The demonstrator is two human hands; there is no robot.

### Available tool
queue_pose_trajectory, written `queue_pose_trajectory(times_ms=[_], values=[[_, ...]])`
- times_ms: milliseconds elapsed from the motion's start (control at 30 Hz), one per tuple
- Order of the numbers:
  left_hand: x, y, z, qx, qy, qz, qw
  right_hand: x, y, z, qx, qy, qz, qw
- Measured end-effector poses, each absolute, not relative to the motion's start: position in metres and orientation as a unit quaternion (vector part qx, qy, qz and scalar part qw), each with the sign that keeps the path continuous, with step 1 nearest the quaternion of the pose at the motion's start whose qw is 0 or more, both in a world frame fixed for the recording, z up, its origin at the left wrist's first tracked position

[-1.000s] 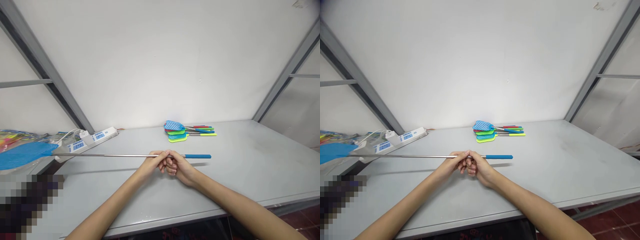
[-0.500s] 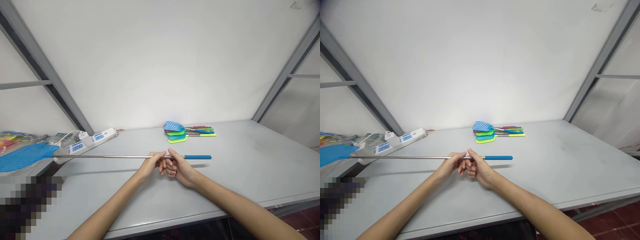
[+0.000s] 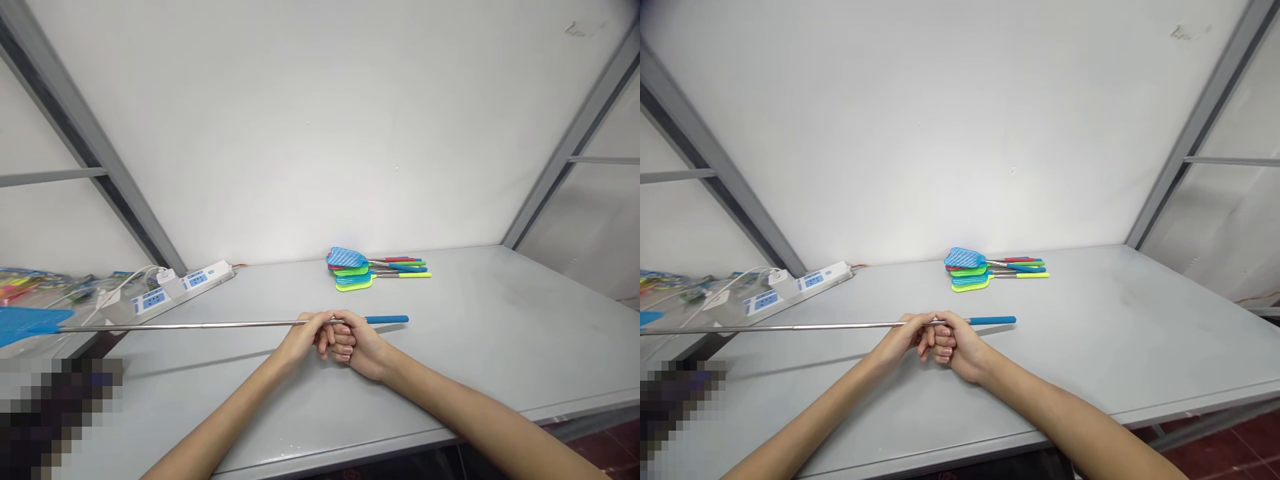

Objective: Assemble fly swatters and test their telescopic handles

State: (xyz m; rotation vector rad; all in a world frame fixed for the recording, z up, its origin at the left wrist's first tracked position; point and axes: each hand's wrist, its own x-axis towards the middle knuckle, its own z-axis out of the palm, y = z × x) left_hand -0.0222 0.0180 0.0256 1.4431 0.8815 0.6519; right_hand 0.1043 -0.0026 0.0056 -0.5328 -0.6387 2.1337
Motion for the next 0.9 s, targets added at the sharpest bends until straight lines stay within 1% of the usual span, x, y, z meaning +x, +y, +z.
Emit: queue_pose_trajectory(times_ms=[267,533,700,900], values=[[-0.022,0.019,0.026,0.633,0.383,0.276,0.614,0.104,-0.003,0.004,-0.218,-0.266,0.837,0.425],[-0.021,0.017,0.027,0.639,0.389,0.299,0.593,0.101,-0.005,0.006,-0.221,-0.289,0.821,0.439],[-0.022,0.014,0.035,0.611,0.388,0.296,0.623,0.101,-0.004,0.006,-0.231,-0.309,0.810,0.441],[-0.023,0.010,0.040,0.581,0.347,0.287,0.678,0.105,-0.006,0.010,-0.236,-0.368,0.786,0.438]])
